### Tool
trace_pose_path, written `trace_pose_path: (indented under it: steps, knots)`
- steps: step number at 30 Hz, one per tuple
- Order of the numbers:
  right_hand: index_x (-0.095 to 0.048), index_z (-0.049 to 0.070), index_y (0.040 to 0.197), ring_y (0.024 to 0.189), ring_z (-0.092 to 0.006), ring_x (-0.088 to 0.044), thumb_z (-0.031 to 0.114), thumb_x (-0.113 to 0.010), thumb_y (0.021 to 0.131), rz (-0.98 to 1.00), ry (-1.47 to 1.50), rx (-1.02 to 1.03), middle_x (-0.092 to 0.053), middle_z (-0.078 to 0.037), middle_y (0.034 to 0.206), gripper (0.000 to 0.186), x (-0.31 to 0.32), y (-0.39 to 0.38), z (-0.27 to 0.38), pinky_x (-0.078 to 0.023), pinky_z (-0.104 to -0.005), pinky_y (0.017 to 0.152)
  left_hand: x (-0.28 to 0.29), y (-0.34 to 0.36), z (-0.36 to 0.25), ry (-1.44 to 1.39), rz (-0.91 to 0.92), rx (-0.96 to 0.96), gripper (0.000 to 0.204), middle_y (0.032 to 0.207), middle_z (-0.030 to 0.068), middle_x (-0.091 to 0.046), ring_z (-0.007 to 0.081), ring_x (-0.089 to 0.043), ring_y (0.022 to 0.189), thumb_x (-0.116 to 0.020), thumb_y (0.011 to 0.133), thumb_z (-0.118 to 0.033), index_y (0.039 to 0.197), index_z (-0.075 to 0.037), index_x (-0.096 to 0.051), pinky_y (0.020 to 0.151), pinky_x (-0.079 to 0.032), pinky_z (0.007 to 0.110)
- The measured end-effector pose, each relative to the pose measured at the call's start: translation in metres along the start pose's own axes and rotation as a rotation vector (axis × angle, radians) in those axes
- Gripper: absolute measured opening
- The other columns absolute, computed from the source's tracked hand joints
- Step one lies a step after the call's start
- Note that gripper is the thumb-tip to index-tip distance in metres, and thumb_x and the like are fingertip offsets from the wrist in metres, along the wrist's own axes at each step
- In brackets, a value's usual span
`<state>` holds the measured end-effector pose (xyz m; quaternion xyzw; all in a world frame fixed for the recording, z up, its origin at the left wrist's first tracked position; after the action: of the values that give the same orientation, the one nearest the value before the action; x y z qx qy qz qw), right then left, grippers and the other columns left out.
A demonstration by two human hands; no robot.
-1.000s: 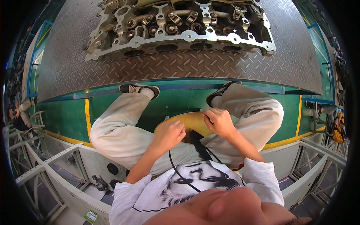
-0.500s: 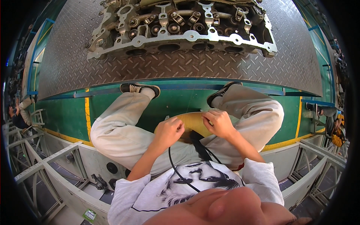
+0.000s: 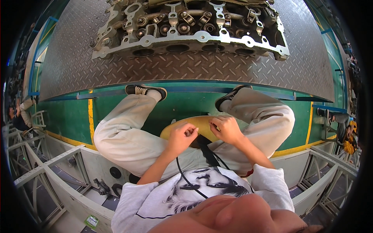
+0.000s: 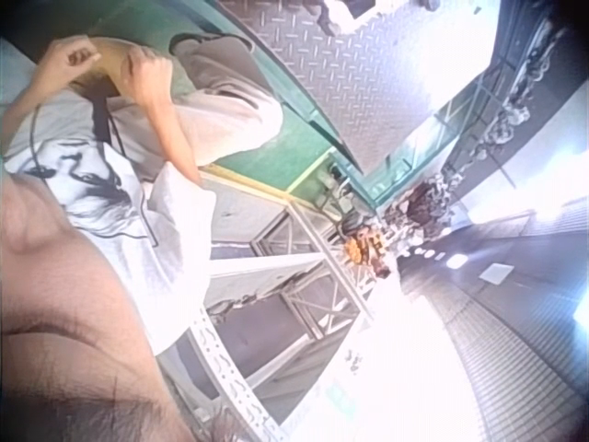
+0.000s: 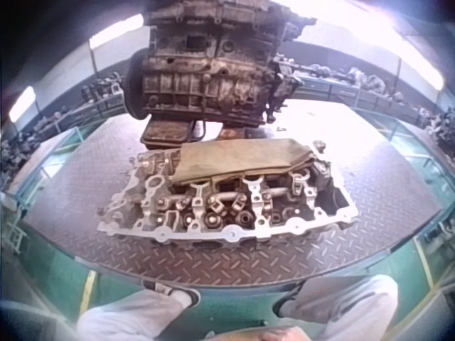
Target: The person holds and aligns a small metallic component onto the edge of a cylinder head, then removes it and places it on their lap. They subsequently pick up a small dark object and handle it between their fingers while looking down.
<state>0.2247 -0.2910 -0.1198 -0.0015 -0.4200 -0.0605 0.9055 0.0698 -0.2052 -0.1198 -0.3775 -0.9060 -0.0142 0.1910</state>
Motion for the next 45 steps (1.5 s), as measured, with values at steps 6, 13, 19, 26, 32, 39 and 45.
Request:
trace_pose_path:
  steps: [6, 13, 19, 26, 32, 39, 45]
  knots:
    - [-0.062, 0.002, 0.081, 0.053, -0.0215, -0.059, 0.006, -0.065, 0.075, -0.068, 0.356, -0.309, -0.061, -0.011, 0.066, 0.008, 0.008, 0.003, -0.005, -0.046, -0.0293, 0.052, -0.006, 0.002, 0.0, -0.145, -0.058, 0.05, 0.01, 0.065, 0.0015, -0.053, 0.0042, -0.044, 0.054, -0.067, 0.078, -0.001, 0.076, 0.001, -0.057, 0.049, -0.035, 0.019]
    - [-0.063, 0.0, 0.081, 0.051, -0.0139, -0.056, 0.006, -0.066, 0.076, -0.112, 0.445, -0.371, -0.06, -0.008, 0.063, 0.008, -0.001, -0.004, -0.013, -0.045, -0.0254, 0.051, -0.009, 0.002, 0.002, -0.162, -0.045, 0.046, 0.01, 0.065, 0.001, -0.053, 0.0043, -0.044, 0.055, -0.067, 0.079, -0.003, 0.076, 0.001, -0.058, 0.049, -0.035, 0.019]
    - [-0.062, -0.001, 0.08, 0.05, -0.0078, -0.051, 0.005, -0.065, 0.078, -0.147, 0.48, -0.446, -0.058, -0.005, 0.06, 0.007, -0.003, -0.009, -0.016, -0.042, -0.0237, 0.049, -0.011, 0.001, 0.021, -0.223, -0.051, 0.121, 0.012, 0.063, -0.0024, -0.053, 0.0018, -0.042, 0.055, -0.066, 0.081, -0.006, 0.074, 0.001, -0.058, 0.049, -0.033, 0.018]
    - [-0.062, -0.001, 0.081, 0.051, -0.0022, -0.045, 0.009, -0.065, 0.082, -0.199, 0.679, -0.549, -0.054, 0.002, 0.061, 0.01, -0.023, -0.024, -0.032, -0.035, -0.0185, 0.046, -0.017, -0.001, 0.038, -0.265, -0.095, 0.093, 0.013, 0.062, -0.0024, -0.053, 0.0014, -0.042, 0.054, -0.065, 0.083, -0.007, 0.076, 0.002, -0.058, 0.049, -0.034, 0.018]
    - [-0.062, -0.001, 0.082, 0.051, -0.0044, -0.047, 0.01, -0.066, 0.08, -0.31, 0.912, -0.606, -0.055, 0.001, 0.062, 0.012, -0.035, -0.032, -0.052, -0.036, -0.02, 0.046, -0.019, 0.005, 0.036, -0.104, -0.197, -0.045, 0.016, 0.06, 0.0001, -0.057, 0.0023, -0.045, 0.054, -0.067, 0.081, -0.008, 0.074, 0.003, -0.059, 0.049, -0.037, 0.019]
    - [-0.06, 0.001, 0.082, 0.049, -0.0054, -0.046, 0.012, -0.066, 0.081, -0.325, 1.05, -0.693, -0.056, -0.001, 0.064, 0.013, -0.057, -0.029, -0.074, -0.034, -0.0202, 0.044, -0.039, 0.017, 0.044, -0.033, -0.227, -0.082, 0.014, 0.061, 0.0082, -0.059, 0.0144, -0.054, 0.05, -0.067, 0.077, -0.01, 0.072, 0.001, -0.059, 0.05, -0.043, 0.027]
    - [-0.06, 0.002, 0.085, 0.049, -0.0055, -0.045, 0.014, -0.065, 0.083, -0.394, 0.876, -0.648, -0.055, 0.0, 0.065, 0.013, -0.056, -0.018, -0.078, -0.035, -0.0201, 0.046, -0.043, 0.024, 0.054, 0.06, -0.203, -0.136, 0.014, 0.065, 0.0096, -0.06, 0.0221, -0.057, 0.054, -0.068, 0.076, -0.012, 0.073, -0.001, -0.059, 0.053, -0.044, 0.031]
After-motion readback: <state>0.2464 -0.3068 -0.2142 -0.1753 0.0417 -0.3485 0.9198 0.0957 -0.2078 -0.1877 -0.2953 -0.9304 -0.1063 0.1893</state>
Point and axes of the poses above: each hand's wrist, its own y-axis towards the middle knuckle, its own x-axis out of the back of the hand, z = x × y, the point moved 5 cm from there along y, towards the middle knuckle
